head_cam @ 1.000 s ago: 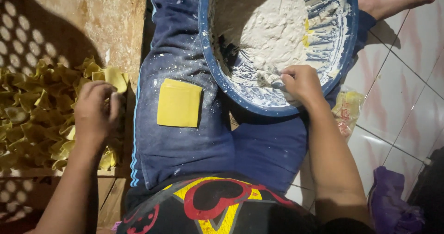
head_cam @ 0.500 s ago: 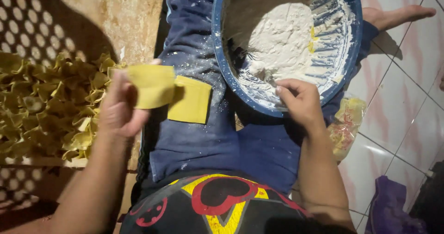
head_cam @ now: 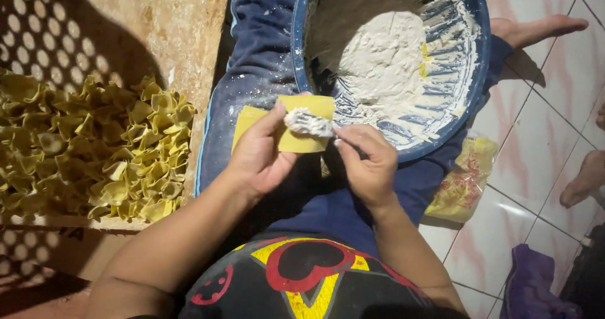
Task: Manually assembling dumplings by placing filling on square wrappers and folding them into shapes.
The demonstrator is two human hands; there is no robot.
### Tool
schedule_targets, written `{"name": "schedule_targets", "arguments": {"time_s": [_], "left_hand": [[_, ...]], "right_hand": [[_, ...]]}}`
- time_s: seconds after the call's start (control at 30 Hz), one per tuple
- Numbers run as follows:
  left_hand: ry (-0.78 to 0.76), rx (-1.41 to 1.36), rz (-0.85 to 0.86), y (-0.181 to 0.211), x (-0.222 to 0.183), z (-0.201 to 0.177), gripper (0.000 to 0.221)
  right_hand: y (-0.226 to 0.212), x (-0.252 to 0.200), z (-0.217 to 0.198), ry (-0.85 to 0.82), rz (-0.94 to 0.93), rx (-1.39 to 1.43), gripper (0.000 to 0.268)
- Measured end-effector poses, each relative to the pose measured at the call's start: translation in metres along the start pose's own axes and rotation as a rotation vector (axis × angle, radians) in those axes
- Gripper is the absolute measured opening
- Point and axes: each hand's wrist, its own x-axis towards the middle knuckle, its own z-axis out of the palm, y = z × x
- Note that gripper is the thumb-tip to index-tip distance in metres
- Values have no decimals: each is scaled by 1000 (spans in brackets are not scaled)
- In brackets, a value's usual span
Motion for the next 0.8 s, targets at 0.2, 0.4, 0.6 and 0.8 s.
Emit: {"name": "schedule_targets", "arguments": {"time_s": [0.2,0.4,0.6,0.8], "left_hand": [[121,-21,51,5,2,-5,48],[109,298,209,16,-27,47,48],[25,468,140,10,-23,36,53],[-65,697,71,5,-8,5,36]], "right_hand": [[13,-7,-6,54,-22,-27,16],[5,5,-10,-1,-147,-54,19],[-9,24,15,-35,-270,118,10],[-15,38,17,-41,-212,87,34]]}}
